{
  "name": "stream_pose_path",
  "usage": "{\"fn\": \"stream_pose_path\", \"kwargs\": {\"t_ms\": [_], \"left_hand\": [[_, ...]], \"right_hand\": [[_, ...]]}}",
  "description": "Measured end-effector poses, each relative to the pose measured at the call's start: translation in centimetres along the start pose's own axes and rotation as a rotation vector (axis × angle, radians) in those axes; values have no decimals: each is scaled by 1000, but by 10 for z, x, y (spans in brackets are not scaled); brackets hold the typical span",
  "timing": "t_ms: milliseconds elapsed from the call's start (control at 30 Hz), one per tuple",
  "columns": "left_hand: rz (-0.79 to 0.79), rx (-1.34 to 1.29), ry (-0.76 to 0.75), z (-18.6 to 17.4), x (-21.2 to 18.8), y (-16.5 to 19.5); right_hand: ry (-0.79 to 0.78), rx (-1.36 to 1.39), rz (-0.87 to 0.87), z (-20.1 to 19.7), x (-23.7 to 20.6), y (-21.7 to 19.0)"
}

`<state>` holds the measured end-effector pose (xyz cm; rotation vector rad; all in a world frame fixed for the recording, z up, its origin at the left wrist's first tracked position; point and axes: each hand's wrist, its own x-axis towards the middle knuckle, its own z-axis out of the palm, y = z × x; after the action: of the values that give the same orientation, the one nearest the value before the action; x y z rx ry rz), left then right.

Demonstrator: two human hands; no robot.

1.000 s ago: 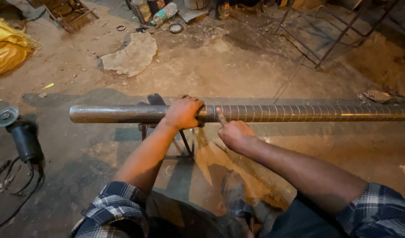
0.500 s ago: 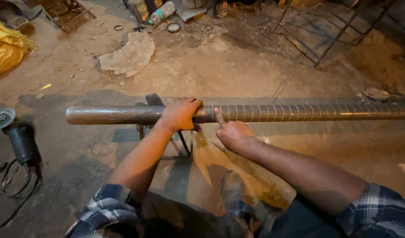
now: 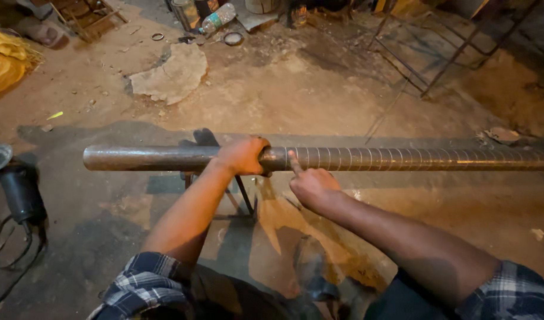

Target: The person marks a long metal pipe with a white marker while it rests on a small metal stand. They repeatedly rotate the pipe and draw lines along its length, creating evenly spaced markings.

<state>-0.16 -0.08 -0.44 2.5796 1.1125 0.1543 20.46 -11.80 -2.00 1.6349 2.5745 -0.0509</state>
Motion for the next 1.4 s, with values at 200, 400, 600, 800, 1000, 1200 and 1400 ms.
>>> {"fn": "stream_pose_path", "kwargs": {"t_ms": [200, 400, 600, 800, 1000, 1200, 1400], "left_hand": [[-4, 44, 102, -4, -15, 15], [-15, 17, 65, -7, -10, 15], [-68, 34, -53, -10, -3, 11], [0, 40, 133, -8, -13, 18], [-68, 40, 40, -4, -7, 13], [-7, 40, 20, -3, -4, 8], [-51, 8, 101, -3, -11, 16]], "right_hand": [[-48, -24, -17, 0, 1, 2], [-69, -15, -9, -9, 0, -1], [-39, -28, -9, -13, -2, -3], [-43, -29, -22, -13, 1, -1], [-74, -22, 4, -12, 2, -1], [-38, -3, -26, -13, -1, 1], [-40, -17, 0, -14, 0, -2]]}}
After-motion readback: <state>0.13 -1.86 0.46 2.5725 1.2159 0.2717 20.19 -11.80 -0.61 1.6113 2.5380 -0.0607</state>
